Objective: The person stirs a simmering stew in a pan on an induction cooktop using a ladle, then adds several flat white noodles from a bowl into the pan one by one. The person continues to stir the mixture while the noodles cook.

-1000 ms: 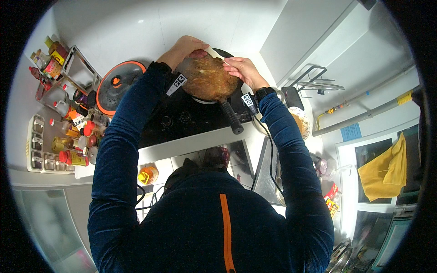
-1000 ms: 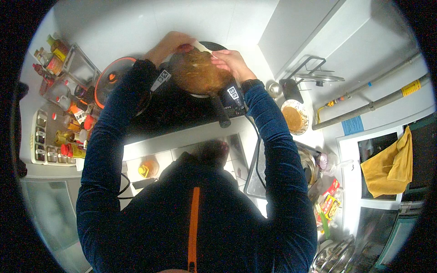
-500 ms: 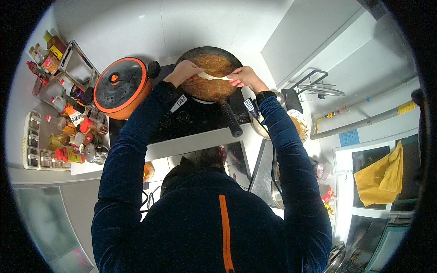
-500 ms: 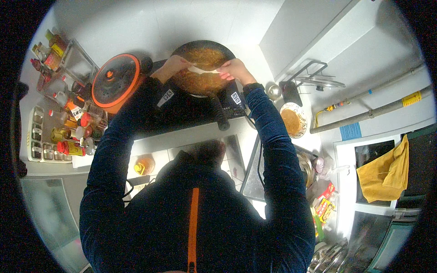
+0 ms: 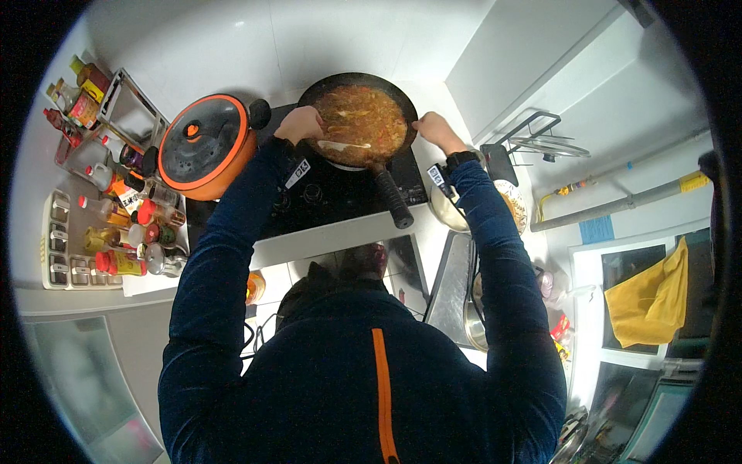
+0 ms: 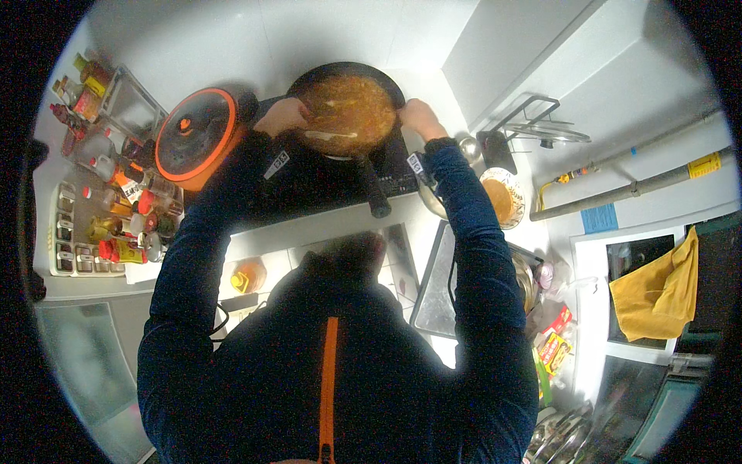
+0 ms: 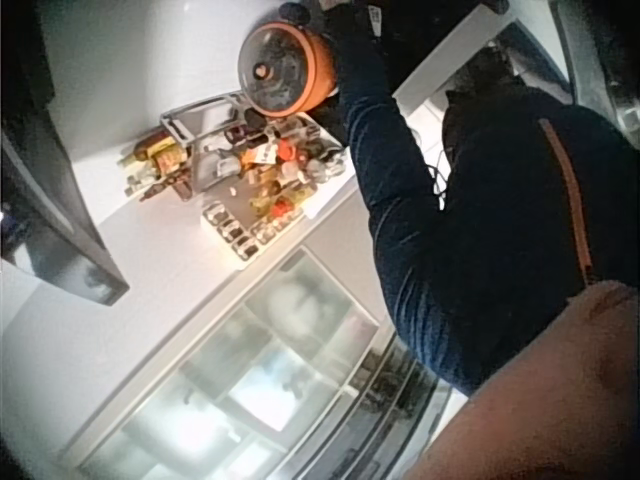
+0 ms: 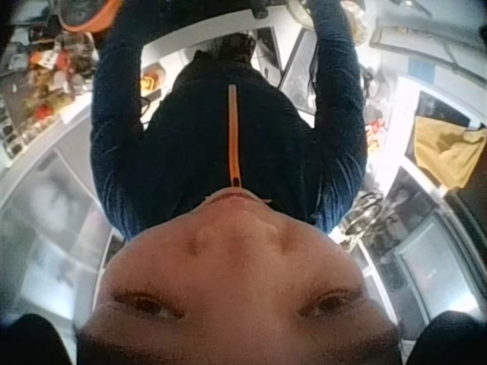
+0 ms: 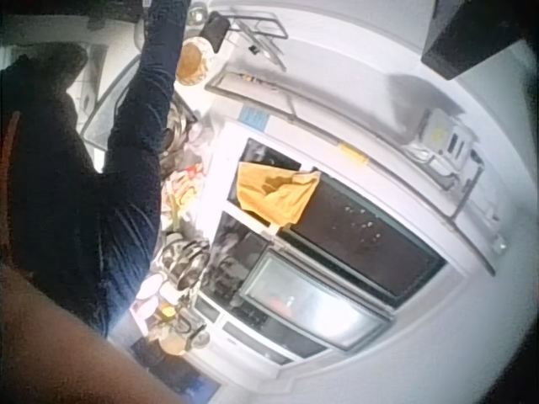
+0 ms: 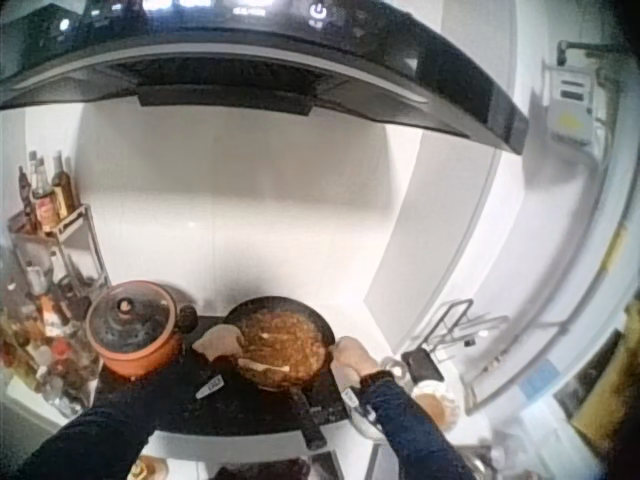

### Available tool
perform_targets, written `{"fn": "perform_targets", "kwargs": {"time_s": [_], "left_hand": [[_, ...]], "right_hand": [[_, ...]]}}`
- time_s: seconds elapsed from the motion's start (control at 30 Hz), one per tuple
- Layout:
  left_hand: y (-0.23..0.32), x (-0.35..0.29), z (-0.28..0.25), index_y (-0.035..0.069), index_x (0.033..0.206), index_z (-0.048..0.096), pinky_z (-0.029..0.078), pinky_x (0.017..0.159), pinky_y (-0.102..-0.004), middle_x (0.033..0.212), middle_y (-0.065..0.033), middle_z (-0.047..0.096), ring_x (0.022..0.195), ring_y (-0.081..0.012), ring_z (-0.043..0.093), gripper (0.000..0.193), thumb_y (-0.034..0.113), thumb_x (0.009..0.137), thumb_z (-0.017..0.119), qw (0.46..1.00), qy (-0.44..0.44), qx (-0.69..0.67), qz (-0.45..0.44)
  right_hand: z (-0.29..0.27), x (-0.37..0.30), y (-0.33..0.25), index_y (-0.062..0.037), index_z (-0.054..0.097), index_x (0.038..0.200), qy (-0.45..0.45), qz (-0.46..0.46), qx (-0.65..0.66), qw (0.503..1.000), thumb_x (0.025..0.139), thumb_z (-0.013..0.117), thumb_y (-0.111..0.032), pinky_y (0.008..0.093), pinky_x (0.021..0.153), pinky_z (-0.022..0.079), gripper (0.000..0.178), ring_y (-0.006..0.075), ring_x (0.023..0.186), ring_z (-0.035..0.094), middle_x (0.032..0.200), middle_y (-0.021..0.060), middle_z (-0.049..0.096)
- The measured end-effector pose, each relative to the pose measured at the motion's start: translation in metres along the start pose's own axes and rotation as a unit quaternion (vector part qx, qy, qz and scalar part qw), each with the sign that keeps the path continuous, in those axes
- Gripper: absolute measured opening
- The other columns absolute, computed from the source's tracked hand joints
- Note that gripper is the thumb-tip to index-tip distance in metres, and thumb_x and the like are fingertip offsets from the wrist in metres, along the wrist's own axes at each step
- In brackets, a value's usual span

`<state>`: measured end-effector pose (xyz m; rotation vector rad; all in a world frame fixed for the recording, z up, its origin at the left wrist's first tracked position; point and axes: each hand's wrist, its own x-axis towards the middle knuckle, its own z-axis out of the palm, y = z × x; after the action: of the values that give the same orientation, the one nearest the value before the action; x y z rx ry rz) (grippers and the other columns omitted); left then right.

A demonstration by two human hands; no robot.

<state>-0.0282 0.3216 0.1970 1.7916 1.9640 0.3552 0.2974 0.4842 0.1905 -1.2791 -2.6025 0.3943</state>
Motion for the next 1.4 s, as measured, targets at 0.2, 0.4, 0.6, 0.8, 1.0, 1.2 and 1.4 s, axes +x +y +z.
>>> {"fn": "perform_targets", "kwargs": {"time_s": [0.2,0.4,0.6,0.8,1.0,1.2,1.4], "left_hand": [[0.004,-0.004,-0.013,0.006,0.095,0.074,0.053,0.078,-0.0399,0.095,-0.0142,0.072,0.088,-0.029,0.067,0.03,0.028,0.075,0.074,0.995,0.094,-0.021,-0.033],[0.03,-0.016,-0.024,0.004,0.098,0.071,0.052,0.071,-0.0334,0.088,-0.0077,0.071,0.078,-0.019,0.065,0.029,0.03,0.087,0.068,0.985,0.132,-0.107,0.005],[0.072,-0.047,-0.025,0.005,0.105,0.069,0.046,0.05,-0.0243,0.079,0.0002,0.069,0.057,-0.0081,0.057,0.029,0.031,0.091,0.065,0.958,0.066,-0.278,-0.025],[0.075,-0.062,-0.013,0.009,0.107,0.07,0.043,0.047,-0.0223,0.077,0.0022,0.066,0.055,-0.0067,0.055,0.03,0.034,0.091,0.064,0.956,0.075,-0.281,-0.032],[0.065,-0.078,-0.013,0.01,0.114,0.066,0.046,0.05,-0.022,0.083,0.0011,0.067,0.062,-0.0067,0.057,0.033,0.034,0.092,0.063,0.94,0.06,-0.334,-0.04],[0.061,-0.08,-0.025,0.009,0.114,0.066,0.046,0.049,-0.0224,0.084,0.0007,0.067,0.064,-0.0071,0.057,0.031,0.032,0.093,0.062,0.936,0.053,-0.346,-0.036],[0.067,-0.072,-0.033,0.006,0.116,0.066,0.049,0.054,-0.0213,0.084,0.0004,0.067,0.064,-0.0066,0.06,0.029,0.025,0.095,0.061,0.908,0.027,-0.419,-0.006]], "right_hand": [[-0.044,-0.03,0.092,-0.0004,0.074,0.093,-0.006,0.166,0.157,0.973,0.083,0.067,-0.028,0.0312,0.045,0.04,0.031,0.0139,0.047,0.049,0.058,0.0037,0.055],[-0.023,-0.123,0.182,-0.0048,0.072,0.102,-0.221,0.178,0.082,0.955,0.084,0.065,-0.017,0.0312,0.051,0.05,0.022,0.0171,0.064,0.066,0.081,0.0062,0.071],[0.046,-0.171,0.169,-0.0069,0.073,0.104,-0.124,0.233,0.061,0.963,0.078,0.07,-0.028,0.0396,0.067,0.055,0.034,0.0255,0.078,0.069,0.094,0.0123,0.072],[0.086,-0.179,0.154,-0.0046,0.074,0.098,0.007,0.166,-0.045,0.985,0.076,0.069,-0.032,0.0436,0.082,0.053,0.035,0.0356,0.089,0.068,0.092,0.0214,0.07],[0.09,-0.173,0.143,-0.0029,0.073,0.091,0.032,0.196,-0.07,0.978,0.073,0.071,-0.029,0.0427,0.082,0.053,0.032,0.0338,0.086,0.069,0.089,0.0201,0.071],[0.046,-0.175,0.154,0.0013,0.071,0.095,-0.097,0.285,0.18,0.936,0.083,0.073,-0.022,0.0311,0.063,0.056,0.026,0.0199,0.073,0.07,0.08,0.0108,0.072],[-0.032,-0.122,0.129,0.0018,0.071,0.093,-0.054,0.191,0.347,0.917,0.083,0.071,-0.01,0.025,0.056,0.051,0.015,0.0119,0.062,0.063,0.074,0.0062,0.069]]}}
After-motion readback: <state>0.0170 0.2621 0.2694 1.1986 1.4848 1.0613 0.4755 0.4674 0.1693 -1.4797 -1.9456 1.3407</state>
